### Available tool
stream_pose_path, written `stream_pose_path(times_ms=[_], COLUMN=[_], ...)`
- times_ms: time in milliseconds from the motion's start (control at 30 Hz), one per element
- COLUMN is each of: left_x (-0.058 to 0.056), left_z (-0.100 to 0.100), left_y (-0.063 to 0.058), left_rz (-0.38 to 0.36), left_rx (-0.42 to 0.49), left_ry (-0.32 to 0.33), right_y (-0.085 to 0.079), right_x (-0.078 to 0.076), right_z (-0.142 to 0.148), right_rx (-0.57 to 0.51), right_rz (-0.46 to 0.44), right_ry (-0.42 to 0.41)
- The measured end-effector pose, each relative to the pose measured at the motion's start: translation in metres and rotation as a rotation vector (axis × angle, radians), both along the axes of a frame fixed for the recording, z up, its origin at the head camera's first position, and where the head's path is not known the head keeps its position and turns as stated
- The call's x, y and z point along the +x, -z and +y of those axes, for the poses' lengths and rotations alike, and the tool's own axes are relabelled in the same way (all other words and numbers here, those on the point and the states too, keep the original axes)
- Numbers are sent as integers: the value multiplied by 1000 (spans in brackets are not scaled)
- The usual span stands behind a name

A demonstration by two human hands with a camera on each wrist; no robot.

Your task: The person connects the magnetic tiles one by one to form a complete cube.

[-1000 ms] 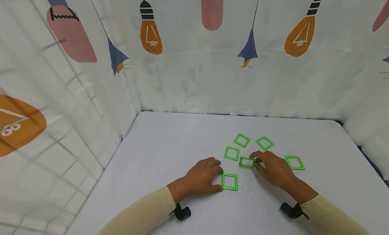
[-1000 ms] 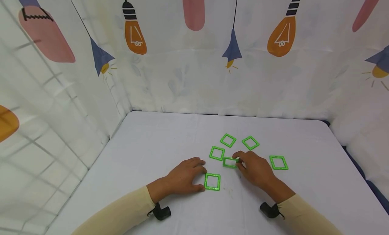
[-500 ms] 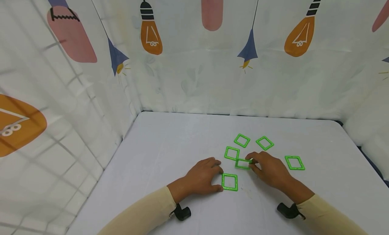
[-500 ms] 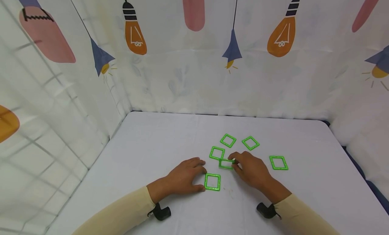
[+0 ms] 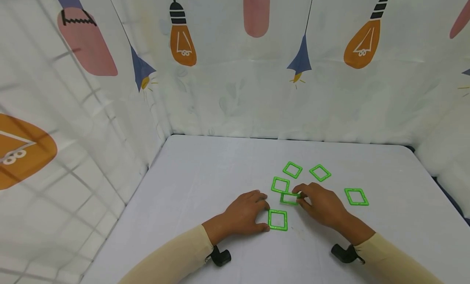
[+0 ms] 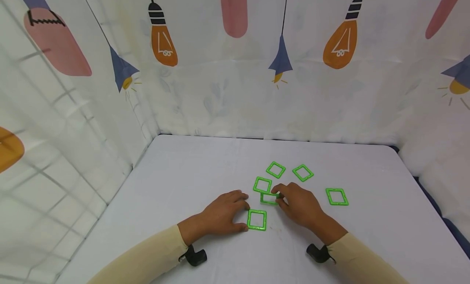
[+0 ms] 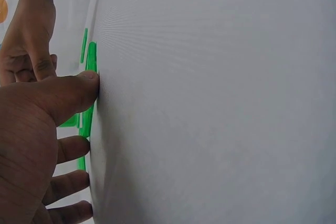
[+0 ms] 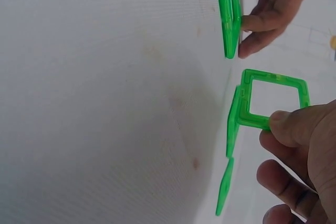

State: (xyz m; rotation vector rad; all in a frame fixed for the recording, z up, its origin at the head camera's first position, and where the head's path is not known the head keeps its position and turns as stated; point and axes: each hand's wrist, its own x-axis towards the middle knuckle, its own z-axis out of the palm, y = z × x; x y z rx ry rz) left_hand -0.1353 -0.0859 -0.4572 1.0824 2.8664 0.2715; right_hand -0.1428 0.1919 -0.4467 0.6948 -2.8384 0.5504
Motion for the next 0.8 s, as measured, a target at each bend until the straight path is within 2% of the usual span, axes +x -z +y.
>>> stream_pose_path(times_ms=[800], left_x=[-1], left_z=[-1], left_y=[2], left_rz=[6], left_rx=[5], left_ry=[10], right_y=[0], right_x=[1], right_z=[-15], right_rx=[26], right_rz=[-18], right_ry=[-35])
